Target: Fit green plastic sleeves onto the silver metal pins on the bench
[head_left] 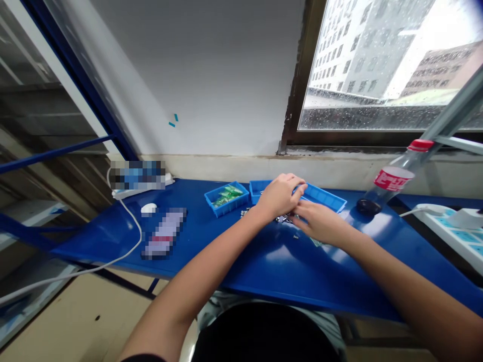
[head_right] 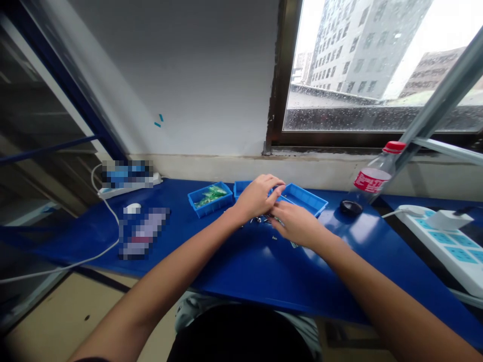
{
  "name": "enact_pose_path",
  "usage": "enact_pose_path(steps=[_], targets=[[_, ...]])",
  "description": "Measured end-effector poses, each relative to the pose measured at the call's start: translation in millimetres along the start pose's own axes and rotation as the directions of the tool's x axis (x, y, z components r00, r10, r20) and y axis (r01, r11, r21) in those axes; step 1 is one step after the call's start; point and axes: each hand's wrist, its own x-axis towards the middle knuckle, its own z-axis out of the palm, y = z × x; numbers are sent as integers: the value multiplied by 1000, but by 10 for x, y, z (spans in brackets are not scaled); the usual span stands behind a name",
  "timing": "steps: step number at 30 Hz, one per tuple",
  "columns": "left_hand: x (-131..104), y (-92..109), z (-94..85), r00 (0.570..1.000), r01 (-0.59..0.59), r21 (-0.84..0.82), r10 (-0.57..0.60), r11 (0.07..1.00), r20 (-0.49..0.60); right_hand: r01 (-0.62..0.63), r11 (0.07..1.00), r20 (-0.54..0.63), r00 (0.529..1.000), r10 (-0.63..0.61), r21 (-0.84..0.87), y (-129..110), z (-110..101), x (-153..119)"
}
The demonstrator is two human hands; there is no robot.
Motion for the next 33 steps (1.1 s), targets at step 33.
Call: enact_pose_path(steps=[33], targets=[[-697, 171, 202, 869, -390, 97, 331, 915, 368, -247, 968, -394, 886, 243, 40, 65, -18, -3]])
